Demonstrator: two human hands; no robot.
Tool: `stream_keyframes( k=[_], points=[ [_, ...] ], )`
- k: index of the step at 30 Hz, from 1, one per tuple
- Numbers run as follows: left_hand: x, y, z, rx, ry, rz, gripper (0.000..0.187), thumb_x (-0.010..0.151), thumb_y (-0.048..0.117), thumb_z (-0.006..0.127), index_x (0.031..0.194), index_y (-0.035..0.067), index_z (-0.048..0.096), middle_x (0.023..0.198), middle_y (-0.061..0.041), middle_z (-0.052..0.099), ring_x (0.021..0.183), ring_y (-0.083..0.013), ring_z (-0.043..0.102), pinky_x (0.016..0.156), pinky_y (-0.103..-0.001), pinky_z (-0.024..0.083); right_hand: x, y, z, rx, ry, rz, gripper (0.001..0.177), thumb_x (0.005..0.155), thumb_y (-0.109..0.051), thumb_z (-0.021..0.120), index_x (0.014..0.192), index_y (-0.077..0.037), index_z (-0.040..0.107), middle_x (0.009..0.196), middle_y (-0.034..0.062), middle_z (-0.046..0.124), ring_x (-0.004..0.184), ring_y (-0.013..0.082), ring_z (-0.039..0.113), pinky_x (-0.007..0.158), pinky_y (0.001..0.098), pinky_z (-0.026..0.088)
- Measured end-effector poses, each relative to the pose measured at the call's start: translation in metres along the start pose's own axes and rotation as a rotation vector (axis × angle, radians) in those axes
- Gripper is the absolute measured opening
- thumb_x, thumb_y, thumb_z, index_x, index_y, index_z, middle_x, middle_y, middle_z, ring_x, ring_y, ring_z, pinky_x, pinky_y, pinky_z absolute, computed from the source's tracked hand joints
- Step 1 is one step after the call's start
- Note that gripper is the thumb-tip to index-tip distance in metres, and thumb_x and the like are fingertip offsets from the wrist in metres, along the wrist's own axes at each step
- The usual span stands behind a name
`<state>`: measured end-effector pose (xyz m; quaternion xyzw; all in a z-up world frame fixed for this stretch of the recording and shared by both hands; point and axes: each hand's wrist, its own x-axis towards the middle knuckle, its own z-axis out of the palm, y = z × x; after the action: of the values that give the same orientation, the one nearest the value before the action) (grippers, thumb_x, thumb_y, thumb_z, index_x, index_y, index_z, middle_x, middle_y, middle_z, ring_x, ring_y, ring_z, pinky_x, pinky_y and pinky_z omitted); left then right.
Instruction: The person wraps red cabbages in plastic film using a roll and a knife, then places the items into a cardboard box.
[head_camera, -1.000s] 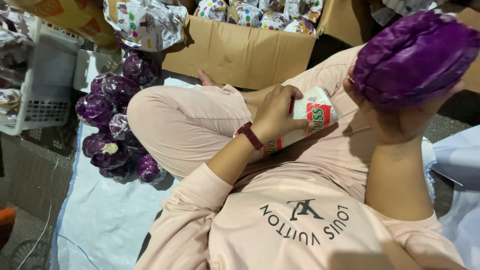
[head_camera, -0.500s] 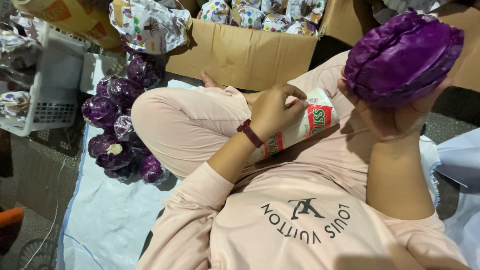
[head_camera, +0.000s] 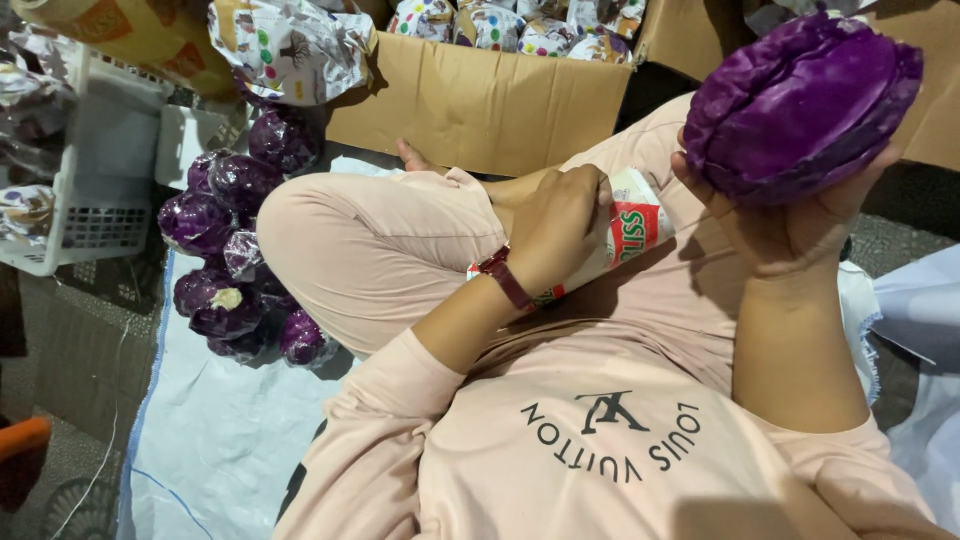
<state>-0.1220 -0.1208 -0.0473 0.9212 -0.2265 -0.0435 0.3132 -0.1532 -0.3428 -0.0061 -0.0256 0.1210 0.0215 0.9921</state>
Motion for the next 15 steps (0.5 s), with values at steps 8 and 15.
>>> stream_keyframes(
  k=[8, 15],
  points=[
    [-0.003, 0.026, -0.012, -0.067, -0.135, -0.216, 0.023, 0.091, 0.024, 0.045, 0.111, 0.015, 0.038, 0.110, -0.017, 0.071, 0.073, -0.0551, 0.060, 0.055, -0.057, 0.037, 0.000, 0.007, 0.004, 0.138, -0.092, 0.044, 0.131, 0.058, -0.014, 0.088, 0.168, -0.016, 0.017, 0.160, 0.0361, 0.031, 0.129, 0.0725, 0.040, 0.107, 0.0877, 0.029],
    [0.003, 0.014, -0.003, -0.118, -0.085, -0.173, 0.020, 0.097, 0.027, 0.045, 0.113, 0.018, 0.039, 0.102, -0.012, 0.074, 0.078, -0.0515, 0.064, 0.057, -0.055, 0.041, 0.002, 0.004, -0.006, 0.207, -0.114, 0.096, 0.122, 0.064, -0.017, 0.081, 0.168, -0.022, 0.017, 0.167, 0.0281, 0.024, 0.144, 0.0649, 0.026, 0.108, 0.0901, 0.016]
  ],
)
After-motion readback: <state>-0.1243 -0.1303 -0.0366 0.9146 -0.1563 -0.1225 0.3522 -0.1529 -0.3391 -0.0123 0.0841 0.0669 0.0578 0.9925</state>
